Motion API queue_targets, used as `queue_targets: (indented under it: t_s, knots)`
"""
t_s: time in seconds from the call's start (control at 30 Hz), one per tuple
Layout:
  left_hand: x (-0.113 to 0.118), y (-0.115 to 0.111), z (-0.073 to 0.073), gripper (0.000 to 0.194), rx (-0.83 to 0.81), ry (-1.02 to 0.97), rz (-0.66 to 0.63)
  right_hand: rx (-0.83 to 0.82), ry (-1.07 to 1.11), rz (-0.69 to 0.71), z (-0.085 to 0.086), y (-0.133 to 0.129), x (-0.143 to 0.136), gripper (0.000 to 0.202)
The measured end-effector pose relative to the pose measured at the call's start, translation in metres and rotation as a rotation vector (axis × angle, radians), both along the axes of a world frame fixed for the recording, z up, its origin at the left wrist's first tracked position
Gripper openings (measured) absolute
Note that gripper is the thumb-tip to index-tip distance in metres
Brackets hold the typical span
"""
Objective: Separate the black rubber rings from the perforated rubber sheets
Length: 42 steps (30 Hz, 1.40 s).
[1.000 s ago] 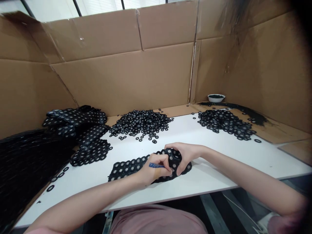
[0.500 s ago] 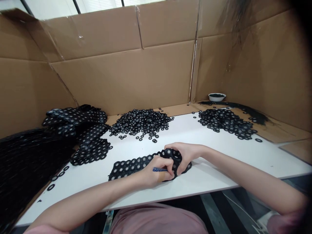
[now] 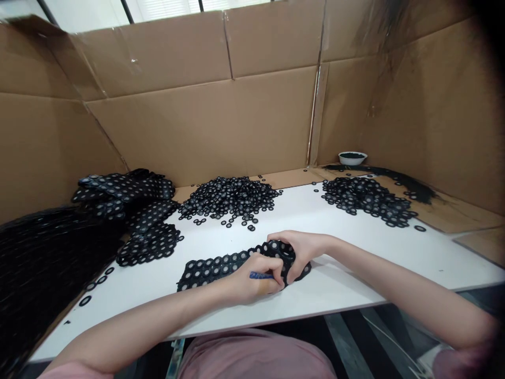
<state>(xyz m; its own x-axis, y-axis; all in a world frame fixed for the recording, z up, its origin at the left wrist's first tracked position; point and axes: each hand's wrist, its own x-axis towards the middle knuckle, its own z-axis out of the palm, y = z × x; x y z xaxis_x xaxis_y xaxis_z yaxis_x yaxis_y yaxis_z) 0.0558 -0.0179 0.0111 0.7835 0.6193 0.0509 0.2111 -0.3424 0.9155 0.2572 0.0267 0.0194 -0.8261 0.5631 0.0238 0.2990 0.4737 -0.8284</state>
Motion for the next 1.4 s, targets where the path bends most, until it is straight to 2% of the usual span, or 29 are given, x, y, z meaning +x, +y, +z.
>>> queue_targets:
  t_s: [0.07,0.23,0.33,0.4,0.47,0.53,0.7,0.8,0.93,1.1,1.4]
  knots:
    - [0.001,0.0,-0.002,0.008,-0.002,-0.014,0.016,-0.002,-0.002,0.003,0.0,0.001,0.001,0.059]
    - [-0.002,0.011,-0.001,0.018,-0.226,-0.153,0.184,0.045,-0.072,-0.076,0.002,0.006,0.008,0.066]
    - [-0.013,0.026,0.006,0.023,-0.2,-0.173,0.228,0.079,-0.102,-0.117,0.001,0.011,0.011,0.069]
    - [-0.021,0.037,0.007,0.025,-0.173,-0.155,0.238,0.105,-0.086,-0.098,-0.002,0.014,0.01,0.061]
    - [-0.027,0.046,0.005,0.026,-0.161,-0.135,0.245,0.152,-0.043,-0.092,-0.006,0.016,0.006,0.043]
    - [-0.029,0.052,0.001,0.025,-0.153,-0.123,0.267,0.243,-0.02,-0.131,-0.011,0.018,0.001,0.032]
    - [-0.019,0.054,-0.004,0.019,-0.1,-0.155,0.301,0.433,-0.124,-0.244,-0.018,0.019,-0.005,0.027]
    - [-0.015,0.054,-0.003,0.017,-0.06,-0.201,0.346,0.438,-0.14,-0.255,-0.018,0.018,-0.007,0.022]
    - [-0.016,0.056,-0.005,0.017,0.026,-0.258,0.401,0.408,-0.046,-0.29,-0.024,0.018,-0.013,0.011]
    - [-0.019,0.059,-0.011,0.014,0.051,-0.249,0.407,0.377,-0.001,-0.36,-0.033,0.02,-0.017,0.01]
    - [-0.022,0.058,-0.014,0.015,0.089,-0.223,0.39,0.345,0.008,-0.38,-0.031,0.019,-0.019,0.007]
